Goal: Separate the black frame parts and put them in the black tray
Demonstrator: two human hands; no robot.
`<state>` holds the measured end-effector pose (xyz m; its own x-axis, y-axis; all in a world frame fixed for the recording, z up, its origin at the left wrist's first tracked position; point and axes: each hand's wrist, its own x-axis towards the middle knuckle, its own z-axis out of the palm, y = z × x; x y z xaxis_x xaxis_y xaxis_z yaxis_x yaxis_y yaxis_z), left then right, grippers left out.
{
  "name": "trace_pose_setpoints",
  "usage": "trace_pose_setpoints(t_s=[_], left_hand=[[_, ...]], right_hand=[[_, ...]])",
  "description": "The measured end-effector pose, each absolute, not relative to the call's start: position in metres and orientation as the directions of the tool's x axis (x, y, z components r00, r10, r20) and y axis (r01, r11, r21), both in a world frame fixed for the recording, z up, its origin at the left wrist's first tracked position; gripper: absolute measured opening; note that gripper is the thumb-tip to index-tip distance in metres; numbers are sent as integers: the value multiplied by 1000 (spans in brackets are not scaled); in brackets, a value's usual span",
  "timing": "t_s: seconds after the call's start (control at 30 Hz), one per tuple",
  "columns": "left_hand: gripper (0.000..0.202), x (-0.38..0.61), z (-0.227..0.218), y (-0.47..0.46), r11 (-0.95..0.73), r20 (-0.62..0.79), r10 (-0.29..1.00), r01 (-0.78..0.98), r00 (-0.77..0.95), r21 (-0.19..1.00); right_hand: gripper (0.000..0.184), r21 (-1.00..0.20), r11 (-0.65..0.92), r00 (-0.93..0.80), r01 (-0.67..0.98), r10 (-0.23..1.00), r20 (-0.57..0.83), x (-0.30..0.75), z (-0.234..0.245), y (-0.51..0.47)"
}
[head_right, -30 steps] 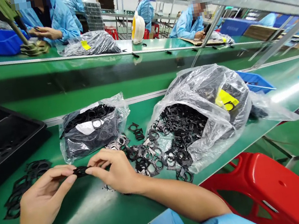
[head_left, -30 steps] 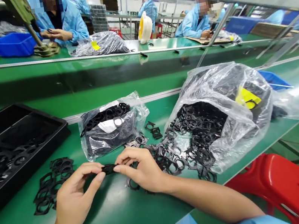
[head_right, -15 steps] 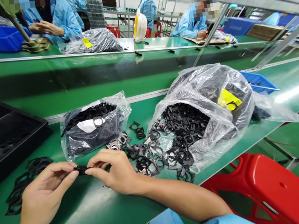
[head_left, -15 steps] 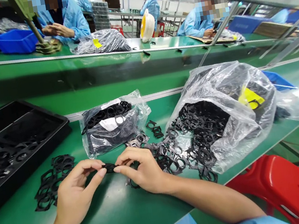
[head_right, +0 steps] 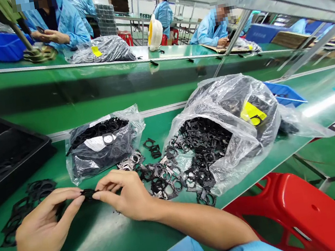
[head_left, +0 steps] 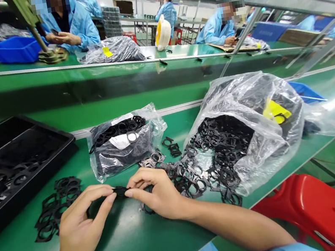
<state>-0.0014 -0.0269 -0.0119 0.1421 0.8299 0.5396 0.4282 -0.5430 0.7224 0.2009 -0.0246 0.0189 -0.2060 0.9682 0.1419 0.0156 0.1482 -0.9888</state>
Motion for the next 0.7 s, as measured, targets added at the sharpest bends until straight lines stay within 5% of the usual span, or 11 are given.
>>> trace_pose_setpoints(t_s=[0.3, 0.7], left_hand=[[18, 1, -7, -22, -248, 237, 969, 242, 75, 938], [8, 5, -4, -26, -284, 267, 958, 242, 100, 928]], right_hand=[[33, -977, 196, -200, 81, 964, 177, 202, 16, -26], [7, -949, 281, -209, 140, 946, 249, 204, 15, -22]])
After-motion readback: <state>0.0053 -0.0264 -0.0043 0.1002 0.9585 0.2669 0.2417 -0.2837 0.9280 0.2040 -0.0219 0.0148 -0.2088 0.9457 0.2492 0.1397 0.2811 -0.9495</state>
